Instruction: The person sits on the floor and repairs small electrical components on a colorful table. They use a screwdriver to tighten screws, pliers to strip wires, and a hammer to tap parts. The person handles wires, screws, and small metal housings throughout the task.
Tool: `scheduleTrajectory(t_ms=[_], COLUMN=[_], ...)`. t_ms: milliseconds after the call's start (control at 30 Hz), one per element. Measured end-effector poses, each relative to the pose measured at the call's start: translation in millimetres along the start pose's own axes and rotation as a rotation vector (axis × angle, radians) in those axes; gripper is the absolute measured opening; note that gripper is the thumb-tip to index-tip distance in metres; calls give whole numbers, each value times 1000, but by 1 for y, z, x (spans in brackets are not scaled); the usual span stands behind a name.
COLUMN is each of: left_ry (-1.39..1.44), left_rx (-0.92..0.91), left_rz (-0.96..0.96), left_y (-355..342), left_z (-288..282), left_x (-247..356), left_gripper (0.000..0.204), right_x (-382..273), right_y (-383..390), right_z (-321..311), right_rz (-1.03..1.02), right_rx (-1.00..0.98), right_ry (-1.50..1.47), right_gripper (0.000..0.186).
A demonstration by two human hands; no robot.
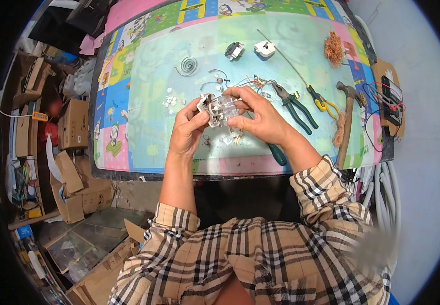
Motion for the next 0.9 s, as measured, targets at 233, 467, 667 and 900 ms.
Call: scheduleTrajectory(t_ms=[233,467,667,900], left_ry=[2,-25,41,-34], left_rx=[54,60,76,55], left_rz=[16,84,76,43], left_y=[0,7,9,7], left_z=[4,15,17,10], left_x=[-10,-14,-15,-16], left_gripper=[58,58,52,54], right_x=[10,12,15,16], right_y=[2,7,6,3], right_z=[0,1,0,2], right_rz=[38,77,65,122], right_rx=[0,17,9,-55], right_ry=[-146,-310,-229,-263], right_gripper=[56,52,49,48])
Point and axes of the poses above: each hand's wrist, its own y-axis away from the middle knuckle, its own z-axis out of the palm, x = y × z, the point moved 3 cm from there along -y, towards the middle knuckle, and after that the axes turned 13 degrees about y, right-handed, at the moved point
